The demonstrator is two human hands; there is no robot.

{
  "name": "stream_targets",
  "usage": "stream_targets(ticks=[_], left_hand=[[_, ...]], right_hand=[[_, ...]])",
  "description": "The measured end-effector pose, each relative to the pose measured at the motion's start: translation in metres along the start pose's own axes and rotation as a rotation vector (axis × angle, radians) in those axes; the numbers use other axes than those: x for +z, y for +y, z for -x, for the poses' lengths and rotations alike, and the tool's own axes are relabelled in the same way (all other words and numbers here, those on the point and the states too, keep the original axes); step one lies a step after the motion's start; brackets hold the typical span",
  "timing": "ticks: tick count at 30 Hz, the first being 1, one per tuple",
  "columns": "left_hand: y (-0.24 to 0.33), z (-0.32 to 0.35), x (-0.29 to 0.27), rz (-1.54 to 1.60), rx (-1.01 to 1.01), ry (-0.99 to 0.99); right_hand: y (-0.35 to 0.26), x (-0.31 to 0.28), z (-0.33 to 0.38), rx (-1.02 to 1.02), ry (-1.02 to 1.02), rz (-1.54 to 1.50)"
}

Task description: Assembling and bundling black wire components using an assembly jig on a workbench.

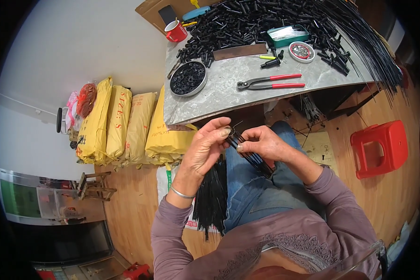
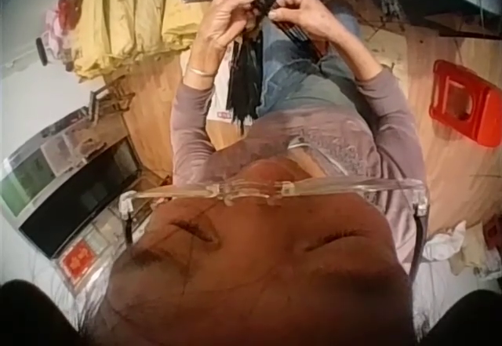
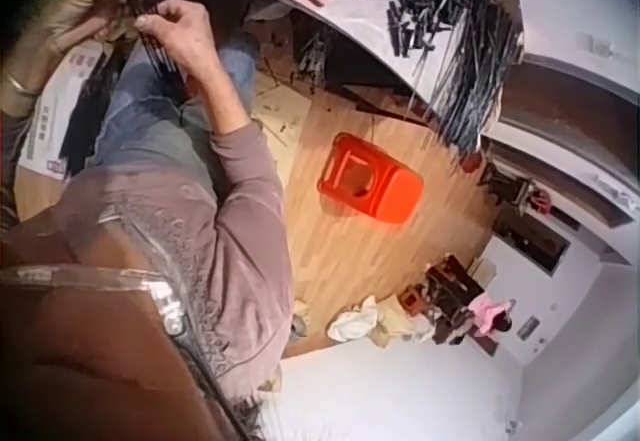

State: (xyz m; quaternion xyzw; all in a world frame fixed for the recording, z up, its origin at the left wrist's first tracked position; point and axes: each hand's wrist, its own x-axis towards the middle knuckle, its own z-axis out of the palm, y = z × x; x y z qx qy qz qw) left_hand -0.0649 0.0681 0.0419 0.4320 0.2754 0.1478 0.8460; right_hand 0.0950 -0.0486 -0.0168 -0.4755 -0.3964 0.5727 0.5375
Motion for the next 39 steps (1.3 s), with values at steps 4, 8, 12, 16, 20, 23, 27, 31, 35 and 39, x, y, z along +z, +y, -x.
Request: stream_targets(ticks=[4, 8, 12, 16, 20, 23, 27, 31, 35, 39], left_hand=[[-0.002, -0.001, -0.003, 0.035, 0.009, -0.005], [-0.002, -0.004, 0.000, 0.038, 0.020, -0.017], [-0.001, -0.005, 0.005, 0.049, 0.062, -0.008], [-0.005, -0.010, -0.009, 0.075, 0.058, -0.035], [-0.005, -0.013, -0.007, 0.081, 0.044, -0.050], [-0.002, -0.012, -0.003, 0.085, 0.039, -0.031], [-0.003, -0.014, -0.003, 0.088, 0.043, -0.016], [-0.005, -0.017, -0.004, 0.050, 0.100, 0.002], [-0.003, -0.016, -0.002, 0.011, 0.112, 0.001], [0.000, -0.015, 0.002, -0.071, 0.121, 0.022]], right_hand=[[0.000, 0.000, -0.003, -0.015, -0.015, -0.007], [0.002, -0.001, -0.002, -0.023, -0.032, -0.013], [0.003, 0.000, -0.003, -0.028, -0.049, -0.022], [0.003, -0.002, -0.004, -0.031, -0.049, -0.019], [0.005, -0.004, -0.006, -0.032, -0.042, -0.026], [0.001, -0.003, -0.006, -0.034, -0.036, -0.034], [-0.001, -0.004, -0.005, -0.028, -0.022, -0.038], [0.001, -0.006, -0.007, 0.002, -0.046, -0.025], [0.004, -0.006, -0.006, 0.002, -0.011, -0.044], [0.000, 0.000, -0.003, 0.007, 0.059, -0.026]])
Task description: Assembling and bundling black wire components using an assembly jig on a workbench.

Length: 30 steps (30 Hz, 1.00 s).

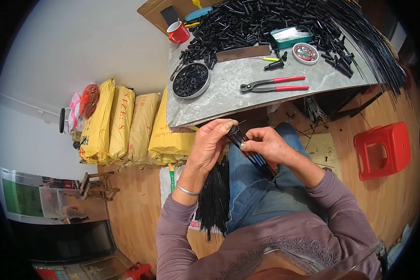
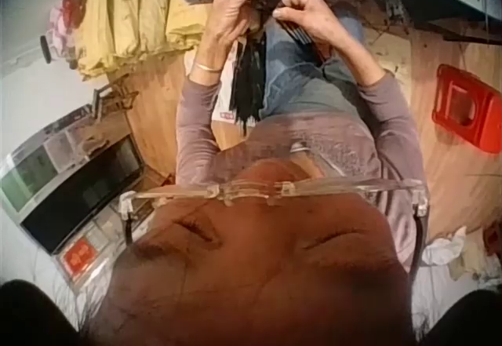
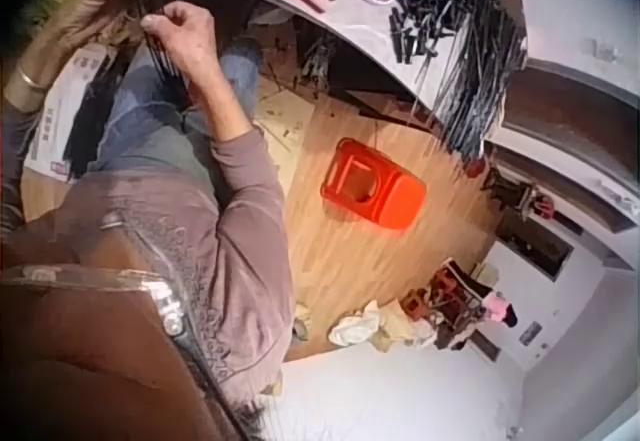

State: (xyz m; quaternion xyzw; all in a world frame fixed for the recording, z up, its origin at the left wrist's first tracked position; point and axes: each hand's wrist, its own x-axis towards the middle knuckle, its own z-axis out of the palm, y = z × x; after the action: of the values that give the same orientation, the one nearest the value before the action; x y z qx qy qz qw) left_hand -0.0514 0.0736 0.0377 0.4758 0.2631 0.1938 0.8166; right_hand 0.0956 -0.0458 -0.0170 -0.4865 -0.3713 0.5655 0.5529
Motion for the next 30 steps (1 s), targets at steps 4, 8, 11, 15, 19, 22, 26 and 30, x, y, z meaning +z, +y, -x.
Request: stream_targets(ticks=[4, 8, 11, 15, 19, 22, 26, 30], left_hand=[[-0.002, 0.000, 0.004, -0.085, 0.073, 0.028], [-0.006, 0.003, 0.006, -0.122, 0.145, 0.071], [-0.006, 0.007, 0.010, -0.115, 0.162, 0.098], [-0.012, 0.011, 0.035, -0.194, 0.336, 0.133], [-0.022, 0.004, 0.028, -0.267, 0.412, 0.146], [-0.017, 0.004, 0.019, -0.212, 0.334, 0.121], [-0.018, 0.001, 0.022, -0.180, 0.317, 0.125], [-0.021, 0.003, 0.027, -0.153, 0.342, 0.147]], right_hand=[[0.000, 0.003, 0.002, -0.022, 0.094, 0.035], [0.002, 0.004, 0.002, -0.046, 0.158, 0.035], [-0.005, 0.006, 0.004, -0.004, 0.171, 0.066], [0.001, 0.004, 0.001, -0.059, 0.197, 0.052], [0.001, 0.007, 0.001, -0.090, 0.247, 0.016], [0.001, -0.002, 0.001, -0.129, 0.239, 0.051], [-0.008, 0.001, 0.007, -0.115, 0.251, 0.206], [-0.014, 0.007, 0.010, -0.145, 0.335, 0.305]])
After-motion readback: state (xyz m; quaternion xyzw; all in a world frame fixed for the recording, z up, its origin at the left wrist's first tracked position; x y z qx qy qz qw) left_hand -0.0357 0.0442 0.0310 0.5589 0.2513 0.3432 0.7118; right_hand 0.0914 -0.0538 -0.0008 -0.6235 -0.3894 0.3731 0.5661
